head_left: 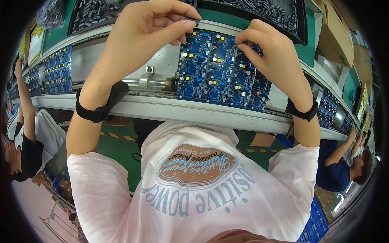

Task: Manually placing small electronic components onto printed circuit boards on an assembly line.

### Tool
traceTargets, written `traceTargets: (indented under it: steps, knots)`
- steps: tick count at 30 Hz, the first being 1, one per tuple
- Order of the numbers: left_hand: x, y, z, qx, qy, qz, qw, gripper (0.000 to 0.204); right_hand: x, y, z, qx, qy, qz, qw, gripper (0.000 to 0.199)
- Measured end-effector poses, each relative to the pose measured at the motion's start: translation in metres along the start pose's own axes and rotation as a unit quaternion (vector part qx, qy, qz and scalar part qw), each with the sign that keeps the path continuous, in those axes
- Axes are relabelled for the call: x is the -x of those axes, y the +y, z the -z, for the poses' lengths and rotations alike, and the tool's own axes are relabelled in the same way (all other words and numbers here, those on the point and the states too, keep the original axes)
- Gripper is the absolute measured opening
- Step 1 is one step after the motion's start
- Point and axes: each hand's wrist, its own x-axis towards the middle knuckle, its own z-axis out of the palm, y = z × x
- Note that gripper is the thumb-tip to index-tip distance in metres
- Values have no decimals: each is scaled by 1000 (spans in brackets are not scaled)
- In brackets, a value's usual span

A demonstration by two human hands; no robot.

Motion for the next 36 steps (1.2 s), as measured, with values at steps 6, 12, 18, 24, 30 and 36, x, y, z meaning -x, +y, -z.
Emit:
traceTargets:
  steps: [6, 12, 18, 24, 30, 36]
  knots:
    - [-1, -2, -5, 0, 0, 9, 1000, 23, -1, 4, -1, 3, -2, 10, 1000, 11]
    - [-5, -4, -2, 25, -34, 8, 999, 25, -6, 7, 1, 17, -27, 39, 999, 11]
    - [-7, -3, 1, 44, -41, 61, 996, 27, -6, 5, 1, 43, -23, 50, 998, 12]
    - [-6, -5, 2, 35, -44, 53, 997, 27, -7, 7, 3, 40, -26, 61, 997, 12]
    - [-4, -1, -5, 20, -47, 42, 998, 24, -11, 6, 7, -9, -75, 18, 997, 9]
    - [-11, 36, -22, -15, -26, 126, 992, 22, -22, 5, 11, -3, -110, 4, 994, 8]
